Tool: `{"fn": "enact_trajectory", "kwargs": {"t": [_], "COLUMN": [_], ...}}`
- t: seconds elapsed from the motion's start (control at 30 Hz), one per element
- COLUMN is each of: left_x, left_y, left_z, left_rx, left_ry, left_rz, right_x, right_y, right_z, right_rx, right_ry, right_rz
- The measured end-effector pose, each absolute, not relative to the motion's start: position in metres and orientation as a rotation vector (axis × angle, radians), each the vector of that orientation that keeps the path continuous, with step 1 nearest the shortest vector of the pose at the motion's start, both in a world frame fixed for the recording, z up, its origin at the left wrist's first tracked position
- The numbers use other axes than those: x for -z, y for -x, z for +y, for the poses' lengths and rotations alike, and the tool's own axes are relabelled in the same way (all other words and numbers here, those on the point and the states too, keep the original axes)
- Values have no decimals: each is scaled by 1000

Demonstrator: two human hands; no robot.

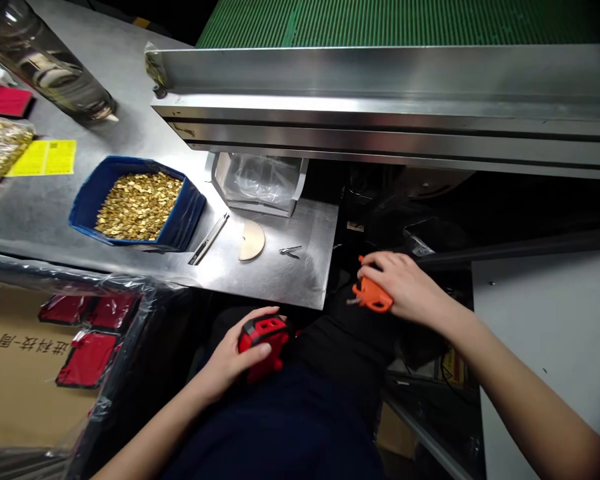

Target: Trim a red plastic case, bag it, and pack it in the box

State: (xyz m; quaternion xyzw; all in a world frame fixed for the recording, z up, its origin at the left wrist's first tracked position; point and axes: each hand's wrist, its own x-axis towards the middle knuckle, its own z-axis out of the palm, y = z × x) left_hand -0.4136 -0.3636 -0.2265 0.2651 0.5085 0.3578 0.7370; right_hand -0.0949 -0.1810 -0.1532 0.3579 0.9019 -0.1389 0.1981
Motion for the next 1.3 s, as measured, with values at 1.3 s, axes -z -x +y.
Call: {"fn": "enact_trajectory", "kwargs": {"t": [1.3], "left_x": [239], "left_y": [361], "left_z": [-308], "left_rx": [-972], "left_ry": [-262], "left_rz": [1224], "right_x": [222], "right_y": [153], "right_z": [-262], "right_rx": [1460], "right_ry": [-1571], "right_rz": [2132]}}
